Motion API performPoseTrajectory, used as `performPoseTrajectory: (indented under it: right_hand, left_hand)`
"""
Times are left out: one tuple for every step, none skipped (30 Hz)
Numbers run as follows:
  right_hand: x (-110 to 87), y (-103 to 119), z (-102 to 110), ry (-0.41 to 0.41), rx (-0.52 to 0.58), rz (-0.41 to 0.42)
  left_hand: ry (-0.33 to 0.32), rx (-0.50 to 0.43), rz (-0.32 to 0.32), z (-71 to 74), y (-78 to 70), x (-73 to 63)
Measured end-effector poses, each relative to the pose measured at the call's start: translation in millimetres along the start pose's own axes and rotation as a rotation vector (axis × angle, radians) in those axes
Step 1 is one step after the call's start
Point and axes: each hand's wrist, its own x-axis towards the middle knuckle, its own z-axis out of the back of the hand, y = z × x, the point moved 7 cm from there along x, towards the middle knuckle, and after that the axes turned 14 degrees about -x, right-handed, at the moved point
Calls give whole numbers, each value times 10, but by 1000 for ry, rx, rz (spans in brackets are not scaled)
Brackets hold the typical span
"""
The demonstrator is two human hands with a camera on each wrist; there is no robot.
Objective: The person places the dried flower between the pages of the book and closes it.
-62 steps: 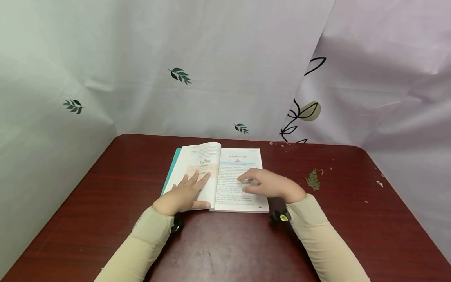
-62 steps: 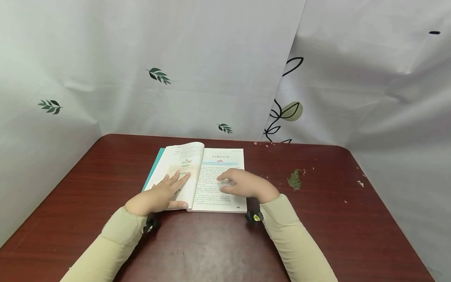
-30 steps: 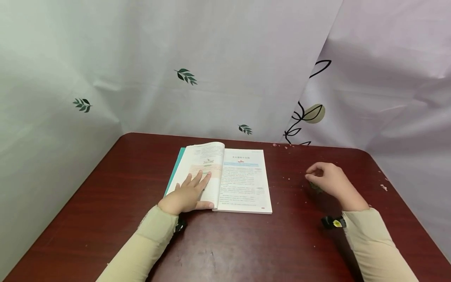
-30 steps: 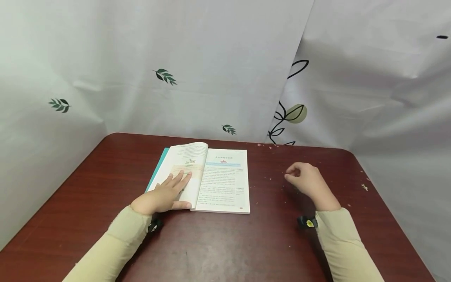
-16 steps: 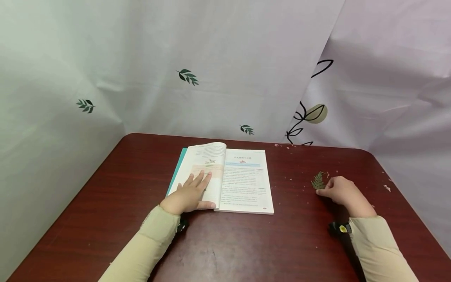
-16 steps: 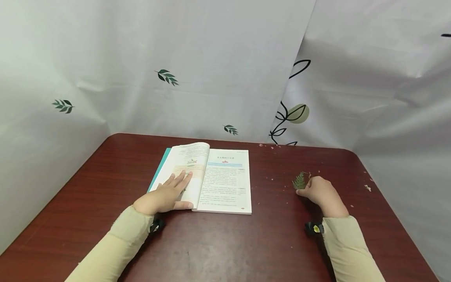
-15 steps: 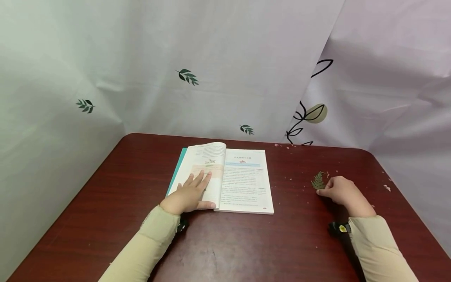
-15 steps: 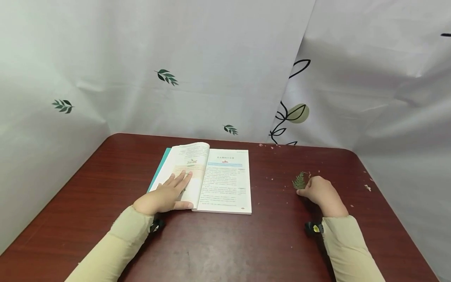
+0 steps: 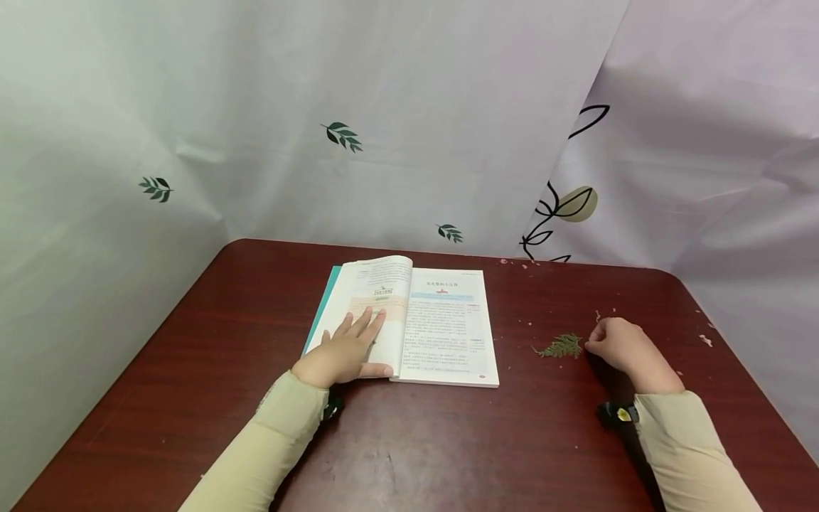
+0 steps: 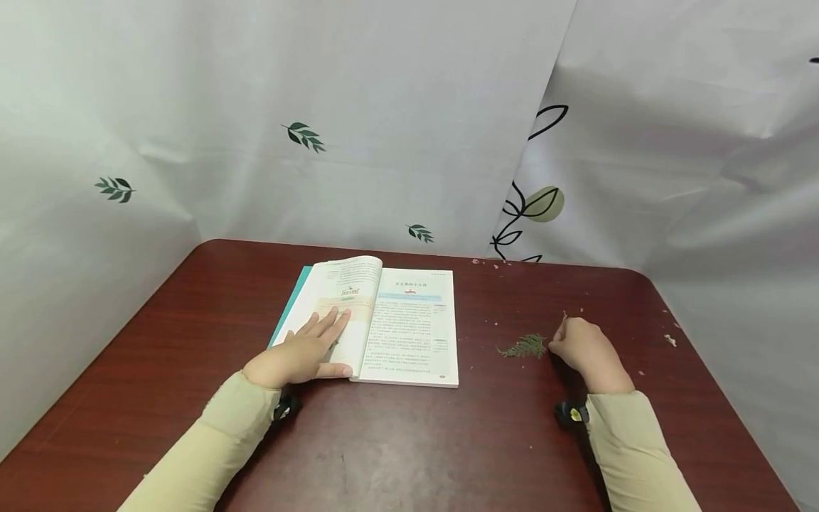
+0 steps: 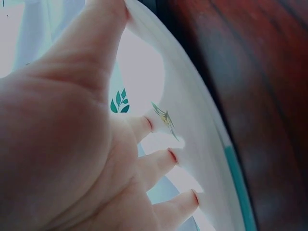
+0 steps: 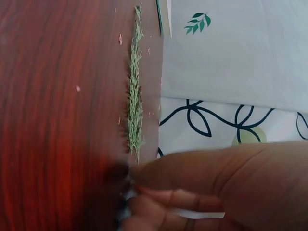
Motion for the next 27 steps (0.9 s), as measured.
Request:
performPoseTrajectory:
  right_hand:
    - [5, 18, -3, -14, 5, 14]
    - [10, 38, -7, -27, 10, 29]
    - [14, 58, -12, -38, 13, 45]
    - [20, 78, -18, -50, 15, 58]
    - [24, 92, -23, -57, 20, 64]
    - [28, 103, -25, -64, 14, 66]
    - [32, 109, -28, -68, 7, 65]
    - [35, 110, -31, -67, 1, 58]
    - [38, 109, -34, -65, -4, 51]
    - [43, 107, -37, -62, -9, 45]
    - [47, 103, -42, -53, -11, 37]
    - [52, 101, -48, -44, -17, 32]
    - [54, 100, -54, -32, -20, 30]
    - [56, 100, -62, -19, -23, 29]
    - [58, 104, -66, -10, -26, 33]
    - [60, 108, -72, -2, -31, 38]
    - [63, 113, -77, 6, -34, 42]
    - [64, 118, -80, 10, -39, 50]
    - [66, 124, -84, 12, -40, 58]
    - [69, 129, -90, 11, -45, 69]
    - [71, 132, -94, 10, -48, 79]
    - [71, 135, -101, 9, -51, 90]
    - [72, 137, -108, 6, -55, 101]
    - [71, 141, -114, 3, -60, 114]
    - [70, 143, -122, 0, -67, 128]
    - [66, 149, -126, -4, -76, 143]
    - [62, 156, -128, -8, -85, 157]
  left_hand:
    - [0, -2, 2, 1, -3, -3]
    - [0, -4, 3, 0, -3, -3]
    - [0, -4, 4, -1, 0, -2]
    - [1, -4, 5, -2, 2, 0]
    - [2, -3, 5, -4, 4, 1]
    - [2, -3, 4, -6, 7, 6]
    - [3, -2, 3, -7, 7, 8]
    - [2, -5, 1, -8, 4, 8]
    - [3, -6, 0, -6, 2, 9]
    - [4, -7, 0, -5, 0, 8]
    - [3, -7, 0, -2, -3, 6]
    - [3, -8, 0, 1, -3, 6]
    - [3, -8, -2, 4, -8, 3]
    - [5, -8, -1, 7, -12, 0]
    - [6, -6, 0, 10, -14, 0]
    - [10, -3, 5, 9, -10, 2]
    - [11, -1, 4, 9, -10, 3]
    - [14, 0, 6, 6, -5, 7]
    - [16, 0, 6, 4, 1, 11]
    - [15, -1, 7, -3, 12, 19]
    - [10, -3, 4, -12, 29, 31]
    - [8, -3, 3, -18, 36, 33]
    - [4, -6, -1, -15, 36, 33]
    - [3, -8, -1, -15, 38, 34]
    - [0, -9, -3, -11, 34, 33]
    - [-1, -11, -6, -10, 25, 29]
    - [4, -11, -2, -8, 16, 23]
